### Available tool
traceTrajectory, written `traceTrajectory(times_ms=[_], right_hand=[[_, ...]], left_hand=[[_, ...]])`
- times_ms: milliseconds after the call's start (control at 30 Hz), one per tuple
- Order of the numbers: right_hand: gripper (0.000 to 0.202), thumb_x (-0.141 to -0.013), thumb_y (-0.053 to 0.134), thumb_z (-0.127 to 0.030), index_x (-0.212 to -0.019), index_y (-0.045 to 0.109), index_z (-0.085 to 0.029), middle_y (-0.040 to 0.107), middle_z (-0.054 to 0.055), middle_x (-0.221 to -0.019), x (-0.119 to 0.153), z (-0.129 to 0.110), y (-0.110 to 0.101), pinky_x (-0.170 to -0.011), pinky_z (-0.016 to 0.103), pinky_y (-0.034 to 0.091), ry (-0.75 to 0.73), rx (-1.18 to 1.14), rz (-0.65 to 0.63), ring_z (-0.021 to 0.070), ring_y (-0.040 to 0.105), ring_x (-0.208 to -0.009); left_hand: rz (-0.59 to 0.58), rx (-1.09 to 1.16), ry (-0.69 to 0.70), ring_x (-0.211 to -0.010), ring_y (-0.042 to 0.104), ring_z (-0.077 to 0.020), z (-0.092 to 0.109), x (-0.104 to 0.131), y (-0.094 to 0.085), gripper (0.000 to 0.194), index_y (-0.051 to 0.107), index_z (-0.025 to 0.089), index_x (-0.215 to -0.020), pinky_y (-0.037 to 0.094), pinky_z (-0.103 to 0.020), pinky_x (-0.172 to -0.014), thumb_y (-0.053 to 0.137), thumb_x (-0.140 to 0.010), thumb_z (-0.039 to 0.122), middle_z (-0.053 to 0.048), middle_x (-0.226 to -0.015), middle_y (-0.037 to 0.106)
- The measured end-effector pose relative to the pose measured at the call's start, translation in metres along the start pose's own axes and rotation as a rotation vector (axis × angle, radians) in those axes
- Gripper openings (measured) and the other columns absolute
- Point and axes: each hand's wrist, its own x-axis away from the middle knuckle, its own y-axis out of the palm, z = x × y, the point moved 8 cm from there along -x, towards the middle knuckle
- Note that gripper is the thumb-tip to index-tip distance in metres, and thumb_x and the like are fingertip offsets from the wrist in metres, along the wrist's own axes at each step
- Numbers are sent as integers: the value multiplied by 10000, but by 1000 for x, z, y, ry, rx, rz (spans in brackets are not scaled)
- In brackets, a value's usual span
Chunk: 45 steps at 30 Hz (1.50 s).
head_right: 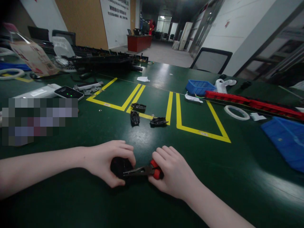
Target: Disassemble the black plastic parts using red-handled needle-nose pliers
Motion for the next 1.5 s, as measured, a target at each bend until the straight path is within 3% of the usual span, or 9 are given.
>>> traceTrajectory(times_ms=[533, 1033, 1333, 1500], right_hand=[[233, -712, 703, -194, -830, 504, -217, 566, 6, -787, -1, 1, 0, -631, 308, 351, -19, -68, -24, 174, 462, -704], [240, -698, 735, -192, -795, 516, -208, 571, 12, -778, -3, -5, -5, -622, 302, 363, 20, -42, -65, 175, 477, -688], [250, -687, 711, -201, -824, 503, -214, 556, 15, -790, 3, -1, 2, -632, 307, 334, -9, -60, -25, 184, 457, -709], [220, -716, 683, -211, -843, 502, -215, 551, 7, -792, 4, -4, 0, -631, 299, 331, -48, -84, -23, 175, 456, -704]], left_hand=[[-90, -16, 29, -734, 522, -116, 3, 0, 2, 368, 699, 253, -1031, 353, -270, -705, 827, -728, 418, 42, -886, 587], [-98, -99, 46, -739, 500, -123, 1, 2, 3, 393, 681, 260, -1072, 344, -258, -667, 821, -749, 434, 28, -909, 553], [-72, -199, 173, -712, 503, -124, 12, 5, 3, 608, 634, 231, -1214, 331, -276, -642, 830, -731, 545, 12, -917, 604], [-26, -295, 254, -669, 490, -123, 18, 6, 6, 550, 679, 187, -1043, 326, -287, -605, 777, -742, 637, 5, -846, 583]])
